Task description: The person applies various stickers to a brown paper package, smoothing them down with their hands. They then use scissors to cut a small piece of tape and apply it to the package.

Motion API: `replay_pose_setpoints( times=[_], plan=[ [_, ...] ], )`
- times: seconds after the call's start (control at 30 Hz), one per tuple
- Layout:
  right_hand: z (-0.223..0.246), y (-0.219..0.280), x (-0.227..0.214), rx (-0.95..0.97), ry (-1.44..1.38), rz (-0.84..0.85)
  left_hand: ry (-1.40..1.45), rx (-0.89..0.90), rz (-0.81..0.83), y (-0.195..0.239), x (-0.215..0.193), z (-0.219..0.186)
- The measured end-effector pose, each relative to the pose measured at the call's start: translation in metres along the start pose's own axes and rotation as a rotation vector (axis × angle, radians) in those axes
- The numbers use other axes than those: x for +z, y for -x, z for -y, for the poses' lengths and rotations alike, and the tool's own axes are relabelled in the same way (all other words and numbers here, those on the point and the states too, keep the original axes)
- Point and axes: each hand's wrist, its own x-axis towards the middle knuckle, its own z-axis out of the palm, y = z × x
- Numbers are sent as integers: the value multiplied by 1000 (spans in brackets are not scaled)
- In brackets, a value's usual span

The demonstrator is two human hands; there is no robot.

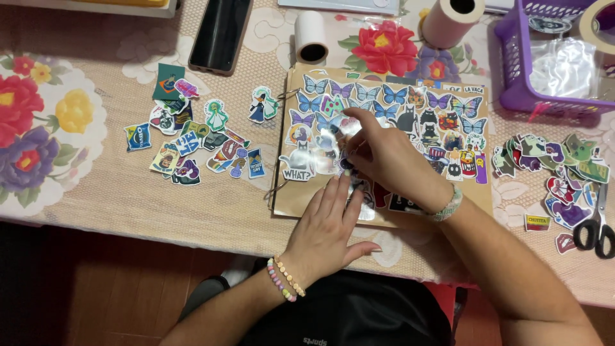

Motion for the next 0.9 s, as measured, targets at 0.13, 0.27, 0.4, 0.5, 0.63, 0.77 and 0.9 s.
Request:
replay_pose_setpoints(
  times=[0.13, 0.27, 0.4, 0.5, 0.63, 0.77, 0.9],
  plan=[
    [11, 12, -10, -6, 47, -149, 46, -19, 54, -10, -2, 3],
    [8, 37, -29, -28, -58, -333, 129, -17, 55, -22, -10, 12],
    [-1, 69, -33, 32, -101, -351, 229, -7, 3, -29, -24, 17],
    [-6, 87, -30, 77, -154, -369, 228, 8, 48, -32, -24, 24],
    [-10, 103, -19, 113, -116, -290, 265, 33, 85, -45, -30, 31],
    [-20, 111, -14, 166, -114, -253, 386, -43, 149, -51, -38, 38],
    [-22, 111, -13, 182, -132, -256, 477, 2, 141, -59, -57, 39]
  ],
)
